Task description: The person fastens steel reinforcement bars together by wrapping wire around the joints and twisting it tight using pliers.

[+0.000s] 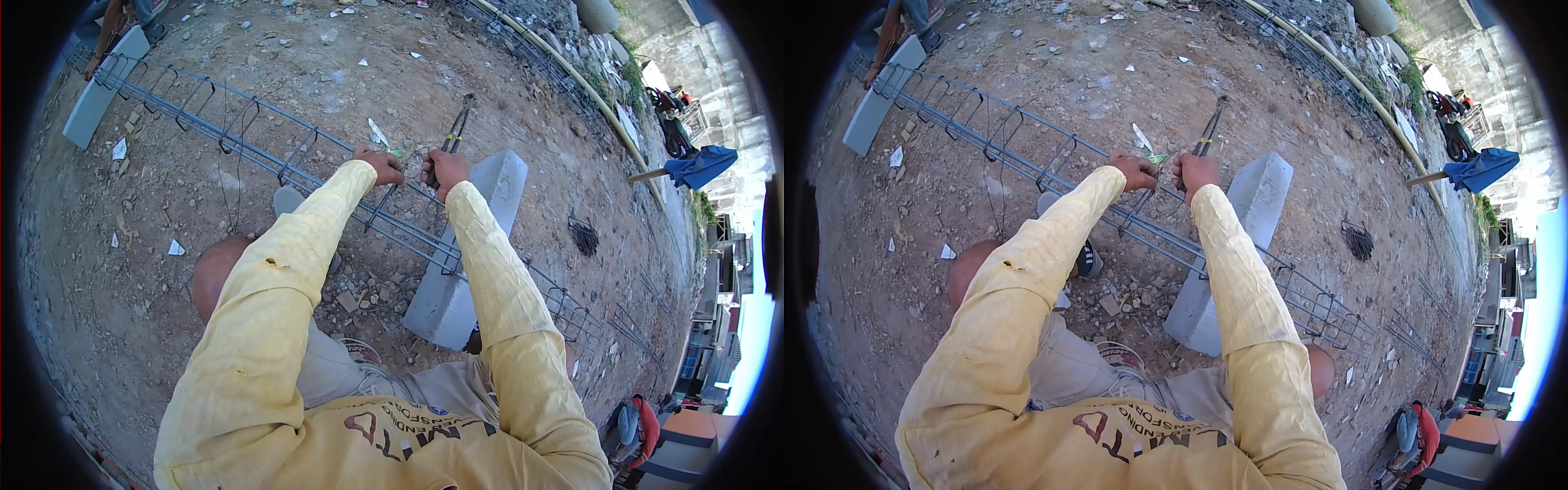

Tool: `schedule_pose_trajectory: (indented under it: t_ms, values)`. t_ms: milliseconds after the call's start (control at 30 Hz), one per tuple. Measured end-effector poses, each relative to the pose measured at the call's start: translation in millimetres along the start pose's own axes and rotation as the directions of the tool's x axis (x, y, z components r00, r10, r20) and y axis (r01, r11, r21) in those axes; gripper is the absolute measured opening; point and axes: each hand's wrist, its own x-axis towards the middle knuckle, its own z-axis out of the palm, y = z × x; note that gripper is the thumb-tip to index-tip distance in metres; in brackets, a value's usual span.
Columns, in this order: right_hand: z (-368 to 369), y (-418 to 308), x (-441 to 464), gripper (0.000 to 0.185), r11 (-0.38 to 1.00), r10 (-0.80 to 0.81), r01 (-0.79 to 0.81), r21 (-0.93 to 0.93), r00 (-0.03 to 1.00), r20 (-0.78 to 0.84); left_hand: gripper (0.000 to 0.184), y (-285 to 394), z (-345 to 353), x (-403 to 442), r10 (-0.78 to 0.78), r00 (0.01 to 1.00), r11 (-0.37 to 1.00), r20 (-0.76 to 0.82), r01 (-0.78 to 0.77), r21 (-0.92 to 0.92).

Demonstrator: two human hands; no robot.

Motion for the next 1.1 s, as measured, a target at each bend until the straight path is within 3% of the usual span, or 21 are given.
schedule_pose_trajectory:
  t_ms: [133, 267, 467, 533, 633, 667, 767, 800, 867, 967, 1100]
  values:
    - [3, 0, 18, 0.025, 0.942, -0.115, 0.098, -0.322, 0.993, -0.032, 0.034, -5, 8, 3, 0.033, 0.995, 0.999, -0.091, -0.035, -0.021]
    - [1, 0, 31, 0.037, 0.662, -0.345, 0.209, -0.72, 0.938, -0.045, 0.031, -5, 12, 7, 0.012, 0.992, 1.0, -0.129, -0.015, -0.02]
    - [-13, 21, 56, 0.027, 0.565, -0.258, 0.008, -0.825, 0.951, -0.168, 0.03, -3, 14, 12, -0.051, 0.99, 0.999, -0.133, 0.049, -0.014]
    - [-49, 81, 115, 0.025, 0.243, -0.288, 0.109, -0.964, 0.957, 0.035, 0.029, -4, 14, 12, -0.044, 0.991, 0.999, -0.126, 0.041, -0.033]
    - [-73, 123, 136, 0.015, -0.037, -0.238, 0.209, -0.977, 0.948, 0.212, 0.029, -2, 15, 14, -0.052, 0.99, 0.998, -0.134, 0.048, -0.032]
    - [-89, 162, 164, 0.014, -0.026, -0.259, 0.247, -0.969, 0.934, 0.245, 0.029, -2, 15, 14, -0.06, 0.988, 0.998, -0.14, 0.057, -0.025]
    - [-72, 110, 73, 0.019, 0.01, -0.196, 0.288, -0.958, 0.94, 0.28, 0.029, -3, 17, 13, -0.063, 0.985, 0.998, -0.161, 0.057, -0.041]
    - [-76, 113, 68, 0.021, 0.019, -0.26, 0.333, -0.943, 0.912, 0.317, 0.029, -1, 17, 14, -0.066, 0.984, 0.997, -0.163, 0.059, -0.044]
    - [-50, 69, 8, 0.033, 0.523, -0.086, 0.047, -0.851, 0.996, 0.002, 0.029, -1, 18, 13, -0.07, 0.983, 0.997, -0.168, 0.063, -0.045]
    - [-44, 70, -18, 0.03, 0.526, -0.032, 0.117, -0.842, 0.992, 0.119, 0.028, -3, 22, 15, -0.07, 0.981, 0.997, -0.18, 0.065, -0.038]
    - [-20, 63, -60, 0.019, 0.901, 0.062, 0.026, -0.434, 0.98, 0.188, 0.03, -4, 21, 15, -0.061, 0.984, 0.998, -0.167, 0.057, -0.027]
